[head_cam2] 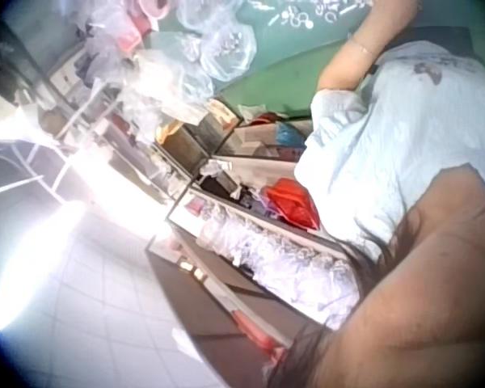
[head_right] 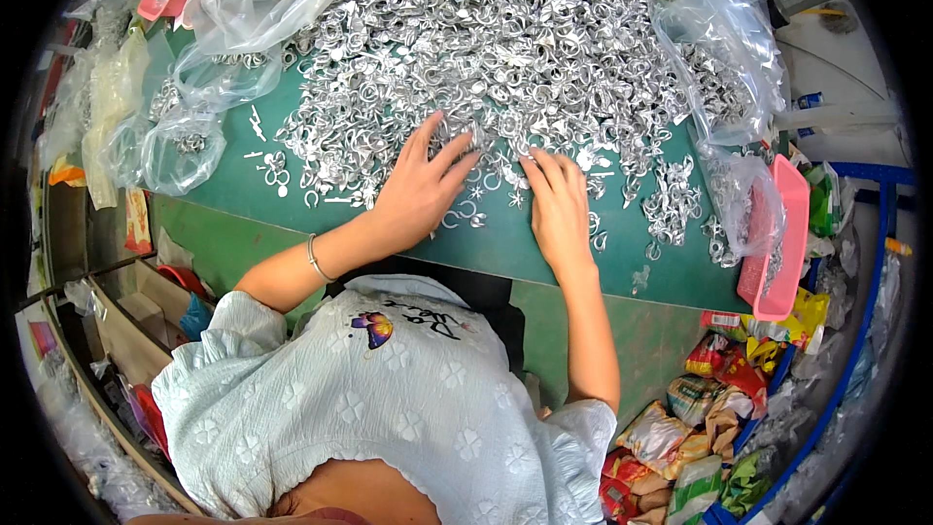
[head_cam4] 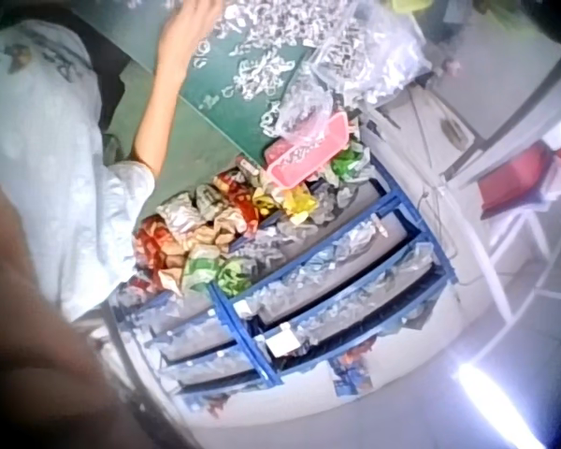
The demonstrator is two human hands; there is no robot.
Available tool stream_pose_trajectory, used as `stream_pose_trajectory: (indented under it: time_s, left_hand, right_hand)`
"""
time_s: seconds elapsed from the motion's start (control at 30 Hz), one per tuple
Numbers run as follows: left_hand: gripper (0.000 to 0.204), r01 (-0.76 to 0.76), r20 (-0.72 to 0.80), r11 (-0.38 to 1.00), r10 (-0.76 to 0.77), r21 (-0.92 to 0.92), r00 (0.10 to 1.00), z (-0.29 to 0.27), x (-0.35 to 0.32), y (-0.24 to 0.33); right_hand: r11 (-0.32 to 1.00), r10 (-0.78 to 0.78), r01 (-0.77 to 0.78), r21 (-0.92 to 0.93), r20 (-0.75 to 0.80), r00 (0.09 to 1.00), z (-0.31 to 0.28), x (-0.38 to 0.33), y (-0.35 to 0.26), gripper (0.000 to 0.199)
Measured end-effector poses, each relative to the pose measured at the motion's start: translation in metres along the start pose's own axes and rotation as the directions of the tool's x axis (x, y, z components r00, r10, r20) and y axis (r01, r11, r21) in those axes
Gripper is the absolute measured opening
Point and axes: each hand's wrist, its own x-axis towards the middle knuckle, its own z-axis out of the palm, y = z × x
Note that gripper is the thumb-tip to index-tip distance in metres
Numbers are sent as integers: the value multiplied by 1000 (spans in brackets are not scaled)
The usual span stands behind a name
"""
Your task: The person assembles small silver keychains by hand, picking up metal rings and circular components from a large pile on a green table and linking them together. The person places the assembled keychains into a pink plastic basket on the right side of the table.
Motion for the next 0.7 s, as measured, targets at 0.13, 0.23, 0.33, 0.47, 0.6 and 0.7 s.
stream_pose_trajectory:
  time_s: [0.13, 0.23, 0.33, 0.47, 0.6, 0.7]
  left_hand:
    - [39, -52, 46, 998, 54, -37, 997, -5, -12, 11]
    - [36, -60, 79, 998, 62, -35, 995, -12, -19, 16]
    - [32, -62, 85, 994, 70, -87, 994, -16, -26, 15]
    - [29, -3, 3, 955, 4, -298, 1000, -16, -31, 5]
    - [32, 123, -171, 931, -191, -343, 967, -15, 1, 10]
    - [36, 133, -100, 946, -169, -294, 981, -2, 19, 7]
  right_hand:
    - [955, 225, -184, 232, -164, 961, -6, 2, 8, 23]
    - [903, 357, -308, 300, -125, 926, -2, 28, -2, 22]
    - [990, 133, -137, -41, -90, 987, 7, 57, -2, 18]
    - [995, 93, -96, -4, -186, 978, 8, 53, 7, 11]
    - [806, 481, -395, 441, -101, 871, -2, 33, 3, 13]
    - [414, 615, -501, 760, 172, 769, -8, 17, -3, 15]
